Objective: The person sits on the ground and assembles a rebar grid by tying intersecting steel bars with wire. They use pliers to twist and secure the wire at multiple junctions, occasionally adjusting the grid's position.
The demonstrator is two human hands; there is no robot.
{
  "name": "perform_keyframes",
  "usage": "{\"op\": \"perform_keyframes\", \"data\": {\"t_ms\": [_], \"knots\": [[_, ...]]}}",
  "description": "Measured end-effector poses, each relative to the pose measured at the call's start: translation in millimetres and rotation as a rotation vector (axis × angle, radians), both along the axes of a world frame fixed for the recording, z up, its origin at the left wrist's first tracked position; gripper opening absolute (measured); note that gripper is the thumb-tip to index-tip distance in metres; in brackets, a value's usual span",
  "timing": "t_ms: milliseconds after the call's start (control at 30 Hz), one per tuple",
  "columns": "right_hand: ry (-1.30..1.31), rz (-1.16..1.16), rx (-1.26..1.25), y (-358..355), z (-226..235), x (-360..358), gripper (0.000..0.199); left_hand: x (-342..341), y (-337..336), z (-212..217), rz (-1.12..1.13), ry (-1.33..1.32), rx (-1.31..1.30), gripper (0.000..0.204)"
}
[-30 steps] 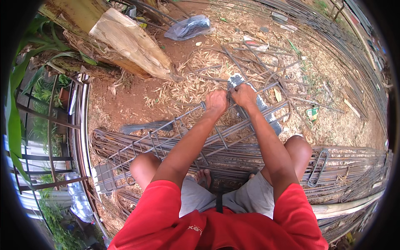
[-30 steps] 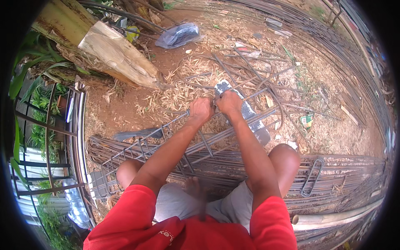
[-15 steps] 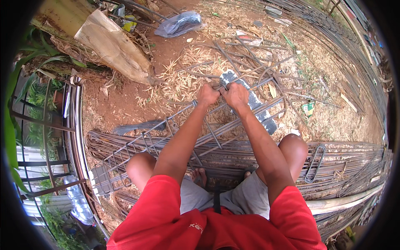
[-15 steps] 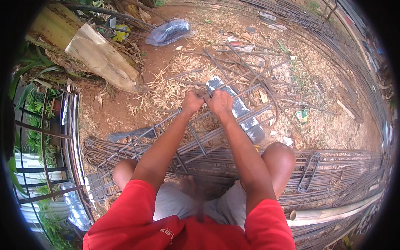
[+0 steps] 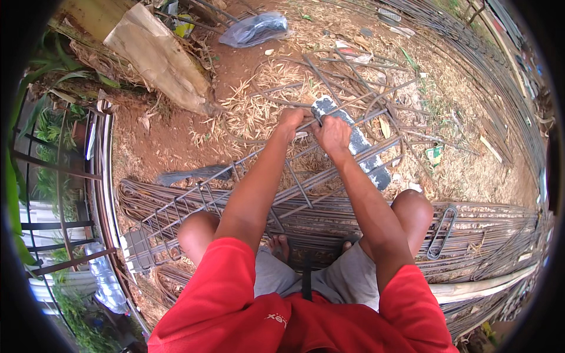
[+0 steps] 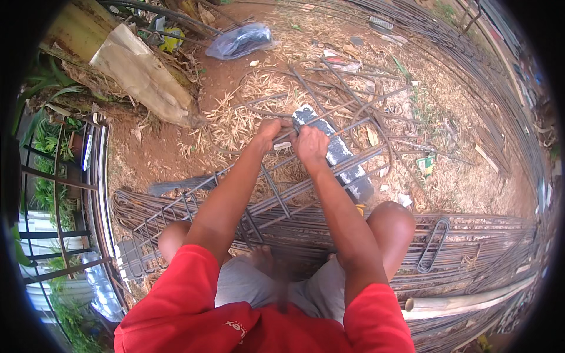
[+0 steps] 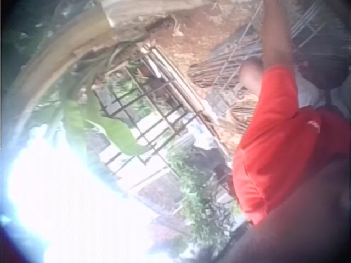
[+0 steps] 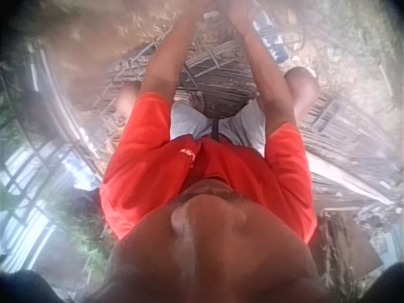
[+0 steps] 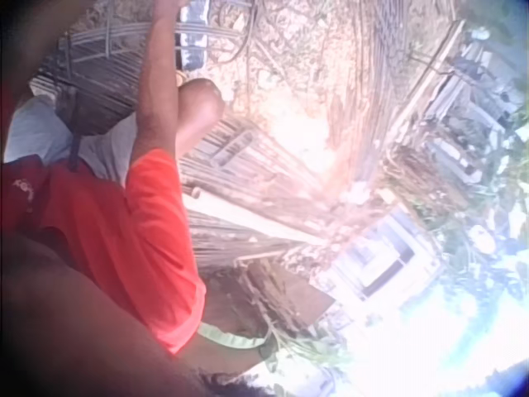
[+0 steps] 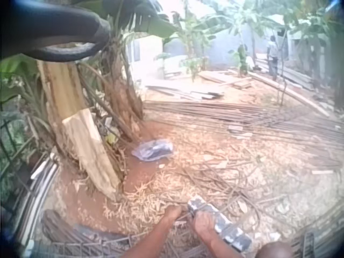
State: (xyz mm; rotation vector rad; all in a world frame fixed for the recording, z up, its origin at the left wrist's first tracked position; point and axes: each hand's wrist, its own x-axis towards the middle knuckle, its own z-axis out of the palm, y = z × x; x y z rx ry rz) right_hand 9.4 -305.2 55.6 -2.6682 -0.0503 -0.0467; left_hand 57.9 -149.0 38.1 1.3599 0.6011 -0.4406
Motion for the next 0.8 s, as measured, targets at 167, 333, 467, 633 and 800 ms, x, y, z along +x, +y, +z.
{"op": "perform_keyframes", "data": {"t_ms": [167, 333, 467, 633, 800], "knots": [[0.072, -0.009, 0.007, 2.9, 5.7, -3.0, 0.035, -26.1, 1.4, -5.1, 0.016, -0.323, 0.036, 0.020], [0.190, 0.088, -0.009, -12.3, 20.6, 0.9, 0.034, -25.0, 0.1, -10.3, 0.057, -0.396, -0.003, 0.020], [0.230, 0.128, 0.053, -32.3, 33.5, -2.5, 0.029, -22.2, 3.3, -20.6, 0.046, -0.412, -0.023, 0.027], [0.341, 0.117, 0.404, -39.7, 39.4, 13.9, 0.021, -23.5, 8.0, -28.0, -0.012, -0.431, 0.062, 0.032], [0.513, -0.056, 0.614, -4.8, 49.0, 68.2, 0.018, -24.6, 13.7, -21.4, -0.054, -0.420, 0.061, 0.028]]}}
